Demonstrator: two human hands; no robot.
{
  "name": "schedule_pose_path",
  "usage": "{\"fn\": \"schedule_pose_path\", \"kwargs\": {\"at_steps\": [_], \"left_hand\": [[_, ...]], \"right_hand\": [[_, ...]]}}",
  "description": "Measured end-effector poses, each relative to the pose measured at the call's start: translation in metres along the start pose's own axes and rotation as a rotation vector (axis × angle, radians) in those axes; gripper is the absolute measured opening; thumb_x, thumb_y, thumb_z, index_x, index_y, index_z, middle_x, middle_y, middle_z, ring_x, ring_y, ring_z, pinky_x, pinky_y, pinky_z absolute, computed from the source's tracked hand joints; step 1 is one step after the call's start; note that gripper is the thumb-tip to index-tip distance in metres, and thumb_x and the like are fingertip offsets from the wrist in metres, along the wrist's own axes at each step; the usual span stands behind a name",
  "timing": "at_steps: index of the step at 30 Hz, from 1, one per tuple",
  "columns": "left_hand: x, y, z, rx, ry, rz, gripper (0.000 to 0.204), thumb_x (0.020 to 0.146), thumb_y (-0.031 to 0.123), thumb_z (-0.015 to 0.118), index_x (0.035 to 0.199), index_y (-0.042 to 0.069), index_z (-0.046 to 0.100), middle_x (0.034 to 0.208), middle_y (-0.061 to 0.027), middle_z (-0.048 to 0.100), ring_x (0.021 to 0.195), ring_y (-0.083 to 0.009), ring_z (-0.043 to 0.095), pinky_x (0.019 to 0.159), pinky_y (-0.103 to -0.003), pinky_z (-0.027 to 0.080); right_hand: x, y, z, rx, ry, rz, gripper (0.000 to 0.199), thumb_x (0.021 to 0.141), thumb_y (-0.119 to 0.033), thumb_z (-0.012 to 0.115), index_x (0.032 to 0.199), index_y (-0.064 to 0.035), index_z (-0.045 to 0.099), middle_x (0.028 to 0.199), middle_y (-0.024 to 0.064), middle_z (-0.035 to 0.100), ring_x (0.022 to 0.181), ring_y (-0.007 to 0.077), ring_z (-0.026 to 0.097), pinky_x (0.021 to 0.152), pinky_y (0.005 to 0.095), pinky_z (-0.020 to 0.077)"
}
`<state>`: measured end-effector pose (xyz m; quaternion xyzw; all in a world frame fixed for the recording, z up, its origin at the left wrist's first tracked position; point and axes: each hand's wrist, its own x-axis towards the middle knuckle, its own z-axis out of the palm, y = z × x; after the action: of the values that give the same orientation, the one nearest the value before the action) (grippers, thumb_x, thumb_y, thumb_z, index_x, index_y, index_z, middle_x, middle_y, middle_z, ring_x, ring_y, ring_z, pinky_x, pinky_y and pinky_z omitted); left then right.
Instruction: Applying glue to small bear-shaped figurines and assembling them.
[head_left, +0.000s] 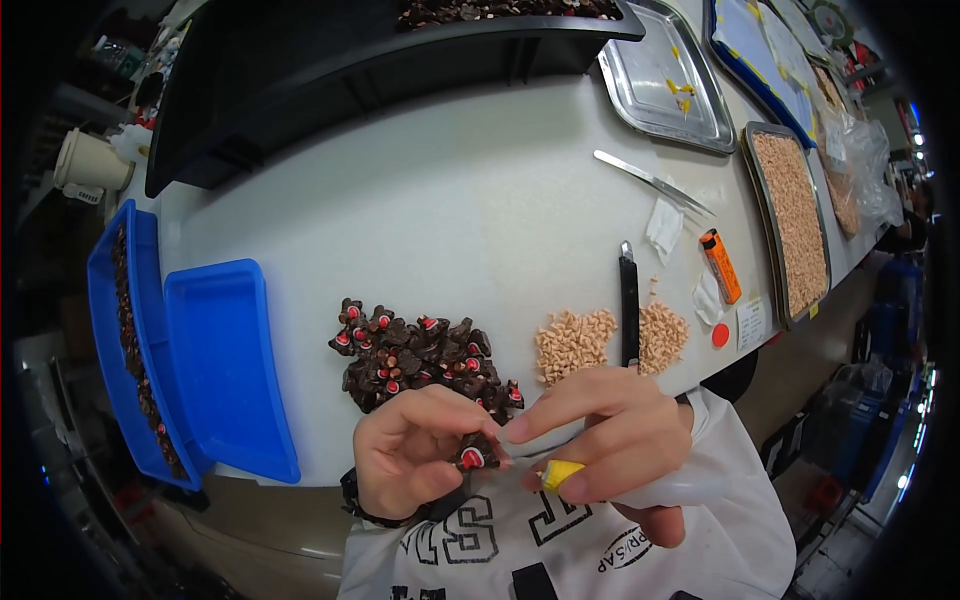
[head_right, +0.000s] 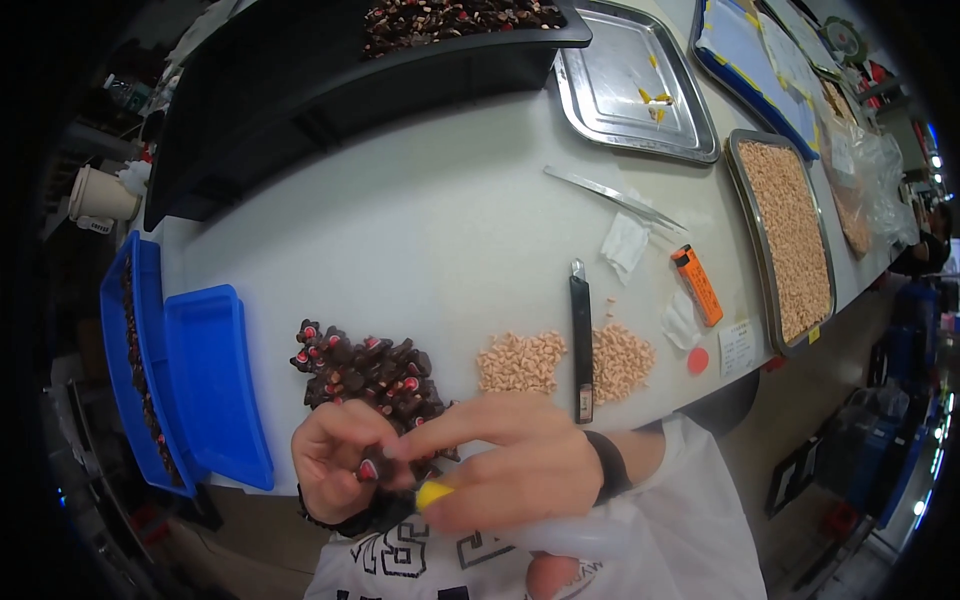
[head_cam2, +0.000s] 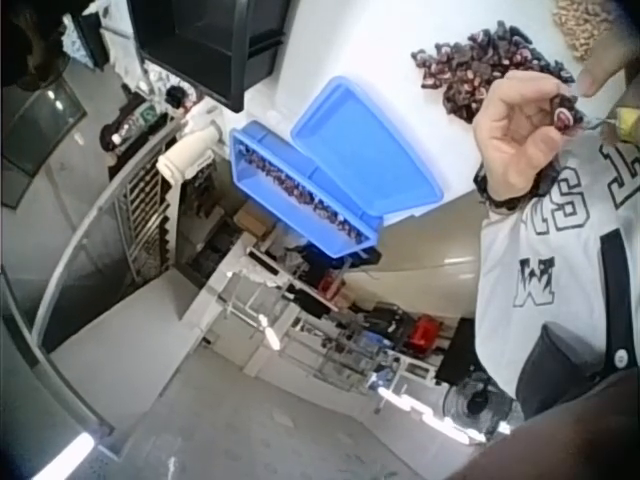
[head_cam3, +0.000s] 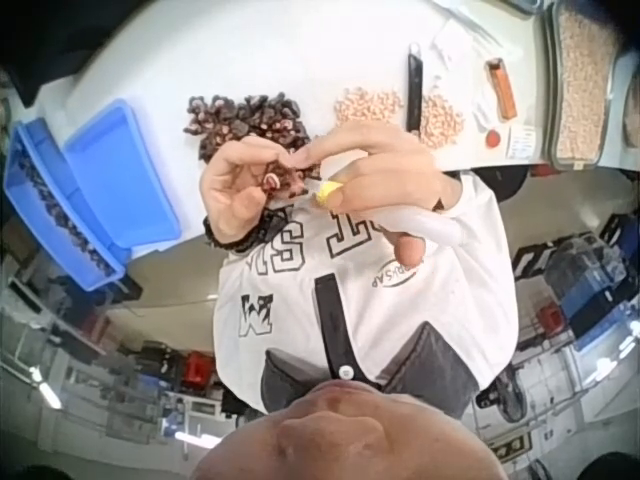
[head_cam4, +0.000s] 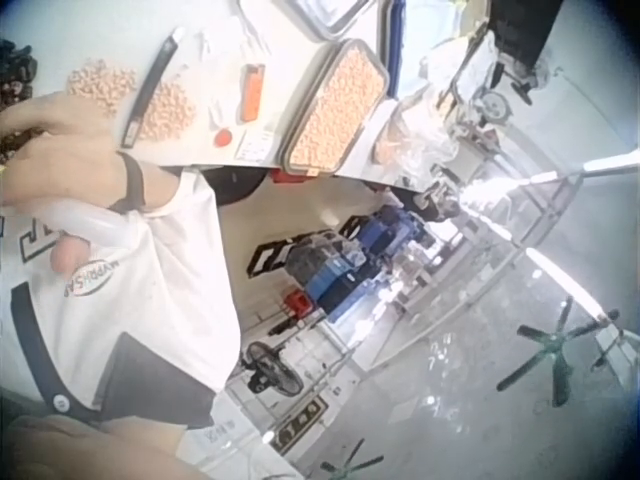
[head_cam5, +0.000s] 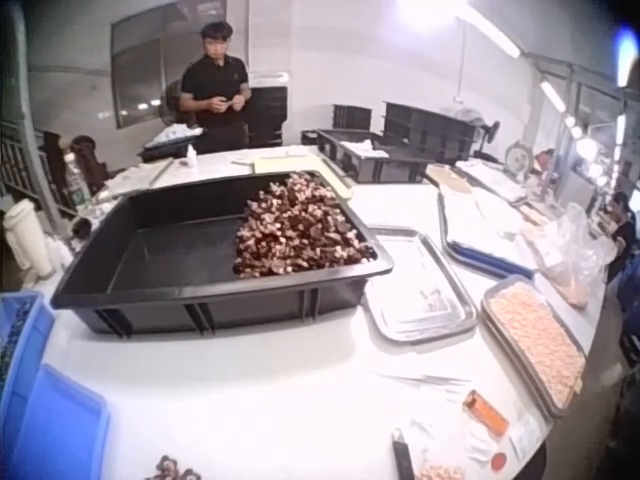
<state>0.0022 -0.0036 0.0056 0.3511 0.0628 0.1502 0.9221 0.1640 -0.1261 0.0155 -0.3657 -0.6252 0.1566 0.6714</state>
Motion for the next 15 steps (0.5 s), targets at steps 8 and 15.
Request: {"fn": "schedule_pose_path", "kwargs": {"at_steps": [8,15], "left_hand": [[0.0,-0.001,-0.003,0.005,-0.027,0.018,0.033,0.083,0.007,0.059,0.107,-0.012,0.049,0.103,-0.0229,0.051,0.092,-0.0281,0.057,0.077,-0.042,0.052],[0.001,-0.003,-0.004,-0.013,-0.03,0.019,0.033,0.082,0.006,0.06,0.107,-0.012,0.049,0.104,-0.023,0.05,0.094,-0.0286,0.057,0.078,-0.041,0.052]], "right_hand": [[0.004,0.001,0.008,0.039,0.065,0.02,0.055,0.094,-0.046,0.032,0.088,0.0017,0.058,0.063,0.0108,0.061,0.077,0.0362,0.063,0.049,0.0376,0.0519],[-0.007,0.002,0.013,0.002,0.157,0.015,0.051,0.093,-0.04,0.033,0.088,0.0019,0.061,0.065,0.0088,0.06,0.077,0.0321,0.063,0.054,0.0344,0.0508]]}}
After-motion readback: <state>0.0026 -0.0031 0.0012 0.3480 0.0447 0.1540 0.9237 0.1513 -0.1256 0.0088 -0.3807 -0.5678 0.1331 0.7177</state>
